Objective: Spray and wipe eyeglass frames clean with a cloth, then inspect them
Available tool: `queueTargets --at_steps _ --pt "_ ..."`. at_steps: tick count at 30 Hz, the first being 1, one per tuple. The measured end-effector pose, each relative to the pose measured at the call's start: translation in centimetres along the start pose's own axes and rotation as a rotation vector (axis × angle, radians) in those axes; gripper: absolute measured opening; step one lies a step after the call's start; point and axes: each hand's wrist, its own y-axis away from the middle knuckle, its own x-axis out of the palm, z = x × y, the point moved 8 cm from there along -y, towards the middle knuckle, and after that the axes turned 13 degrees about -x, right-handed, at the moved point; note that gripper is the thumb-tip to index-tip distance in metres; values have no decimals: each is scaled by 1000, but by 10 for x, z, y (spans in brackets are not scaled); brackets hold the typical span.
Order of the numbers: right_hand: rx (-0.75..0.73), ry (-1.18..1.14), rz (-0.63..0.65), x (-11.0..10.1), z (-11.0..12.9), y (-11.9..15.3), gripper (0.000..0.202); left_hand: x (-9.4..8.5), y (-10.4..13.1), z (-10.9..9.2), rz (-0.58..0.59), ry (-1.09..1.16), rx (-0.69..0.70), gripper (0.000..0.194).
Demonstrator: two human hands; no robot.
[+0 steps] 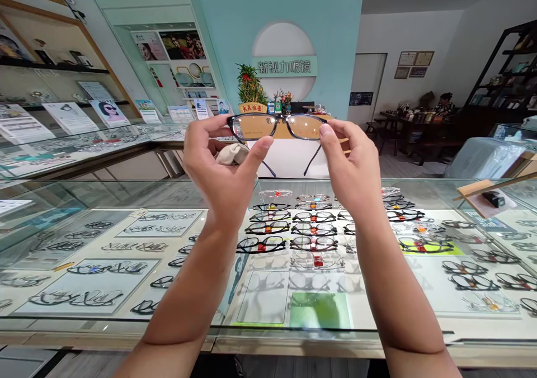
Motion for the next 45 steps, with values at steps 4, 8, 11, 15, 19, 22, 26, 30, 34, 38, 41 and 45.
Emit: queueTargets --at_steps 4,8,11,15,19,22,26,30,34,38,41,45 --pt "50 11 75 5 -6 1 45 -2 2 -8 -24 6 66 64" --pt "96 -11 112 8 -11 2 50 1 4 -11 6 -41 105 60" --pt "142 -28 107 8 -14 3 49 2 7 -13 -14 -155 121 68" --pt "143 -36 112 10 -14 2 50 5 8 -13 25 -193 87 71" --pt "95 -28 96 8 -9 1 47 3 4 -12 10 -176 90 64" --pt "31 -37 58 4 -2 0 44 2 -2 -5 8 -106 51 64" --pt "-42 -25 -2 -2 6 1 42 4 -7 6 46 36 -52 69" --pt "-68 -20 1 -3 11 1 43 8 -6 15 59 91 -114 74" --pt "-82 -48 -14 -3 16 0 41 12 -7 20 60 114 -84 72" --pt "-118 -39 -98 -8 20 0 34 13 -5 12 52 147 26 70" --pt "-145 -30 -134 -11 20 1 33 15 -4 13 58 165 8 69" --pt "-142 -8 -130 -12 17 1 36 20 -5 23 83 153 2 80"
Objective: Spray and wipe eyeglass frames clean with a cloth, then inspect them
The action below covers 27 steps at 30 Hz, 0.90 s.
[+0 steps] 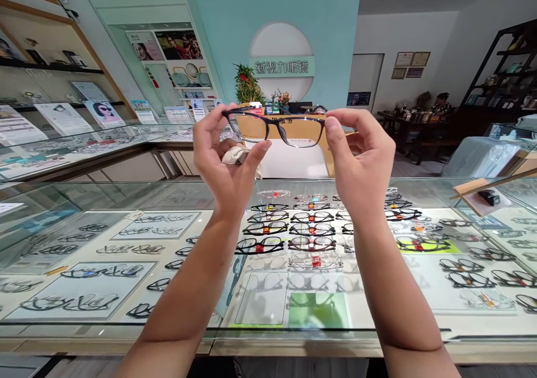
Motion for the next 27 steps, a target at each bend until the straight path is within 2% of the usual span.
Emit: queueTargets --at_steps 4,6,12,18,23,27 --pt "28 -138 -40 0 -1 -2 25 3 3 -2 8 22 88 86" --pt "27 -173 -33 1 -1 -3 24 5 6 -4 12 12 59 84" --pt "33 -68 21 2 -7 -4 37 7 9 -5 8 -4 -27 88" --pt "104 -223 -103 -1 -17 -5 21 11 8 -9 47 45 -134 86" --pt "184 -235 -56 4 -33 -3 27 10 12 -12 28 97 -199 77" --pt "207 -189 45 11 -45 -2 40 10 16 -10 19 186 -269 77"
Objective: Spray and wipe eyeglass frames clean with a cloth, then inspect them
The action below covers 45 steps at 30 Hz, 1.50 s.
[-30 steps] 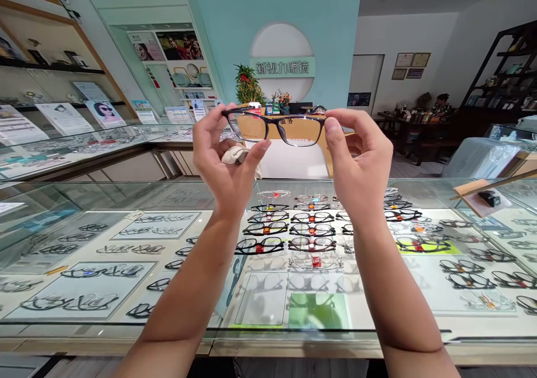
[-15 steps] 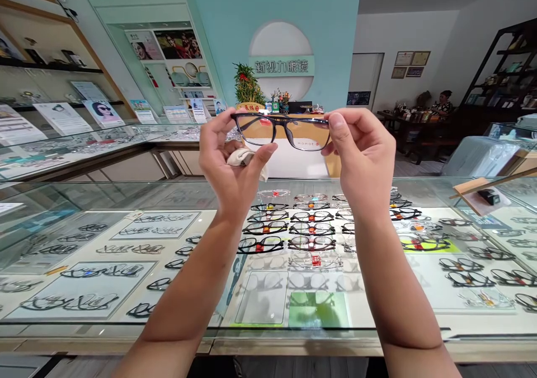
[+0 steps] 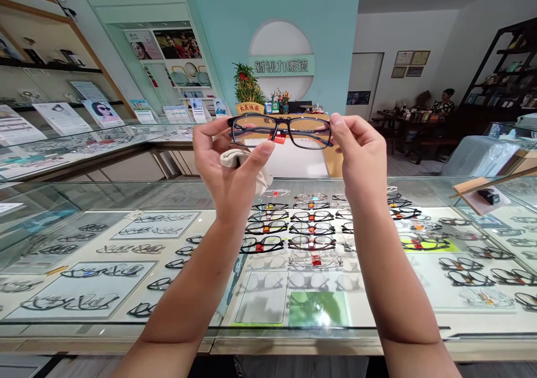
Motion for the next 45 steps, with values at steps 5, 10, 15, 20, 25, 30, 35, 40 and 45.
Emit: queueTargets --at_steps 5,10,15,20,25,30,35,40,45 --pt "23 28 38 4 -9 0 42 0 4 -3 -19 15 -5 78" --pt "88 -23 41 9 -15 3 33 -3 9 -14 -98 -108 150 78" --pt "117 -67 10 7 -17 3 26 -1 9 -13 -95 -87 130 78" --pt "35 -118 0 3 -15 1 32 1 -4 3 -5 184 -102 76" --pt "-213 -164 136 21 10 4 28 22 -5 25 247 501 -596 43" --pt "-406 -103 227 37 39 13 17 45 10 38 518 551 -931 45" --pt "-497 -37 228 37 51 15 11 56 22 47 673 539 -1076 54" --pt "-547 -1 239 37 54 16 10 57 28 49 710 535 -1148 53" --pt "-593 8 183 35 63 20 10 54 30 48 712 367 -1077 59"
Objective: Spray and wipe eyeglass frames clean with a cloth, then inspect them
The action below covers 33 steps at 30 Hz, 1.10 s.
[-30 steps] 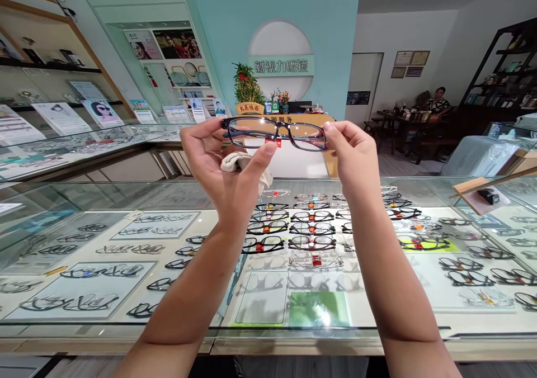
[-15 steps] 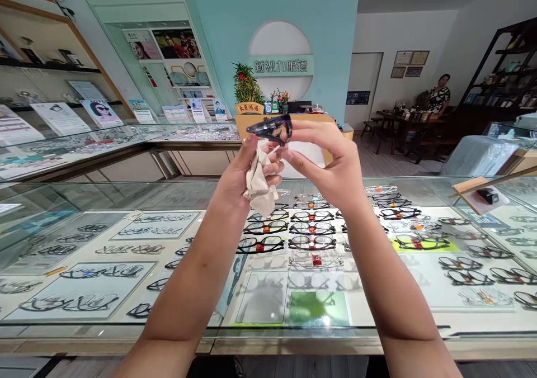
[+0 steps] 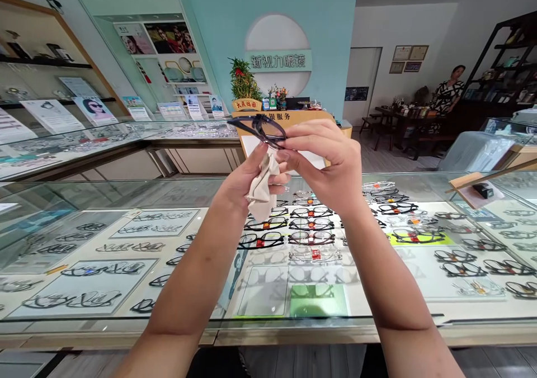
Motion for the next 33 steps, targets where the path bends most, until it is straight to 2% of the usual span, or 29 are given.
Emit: queueTargets --at_steps 2,5,7,9,12,14,17,20,24,27,30,33 --pt "25 25 -4 -1 1 0 11 -10 2 -4 -120 -127 63 63" --pt "65 38 14 -1 0 -1 15 -45 13 -19 -408 -247 277 64" --pt "82 33 60 2 -2 0 18 -78 32 -29 -636 -264 496 62" --pt "103 28 129 10 -7 3 20 -115 57 -30 -854 -286 726 60" --pt "130 2 235 32 -19 14 17 -169 91 -14 -1121 -419 949 57" --pt "147 -28 314 53 -28 27 12 -205 101 4 -1234 -548 934 49" --pt "180 -56 445 87 -44 55 9 -261 104 33 -1371 -629 762 36" --pt "215 -41 576 118 -64 90 10 -298 101 53 -1433 -634 599 28" --pt "317 55 781 153 -96 137 10 -316 95 61 -1448 -671 501 25" --pt "372 169 1057 181 -117 166 14 -320 94 62 -1449 -708 459 25" --pt "350 242 1316 205 -128 186 23 -324 93 63 -1451 -727 437 25" --pt "335 252 1415 220 -135 196 29 -327 93 64 -1461 -718 423 25"
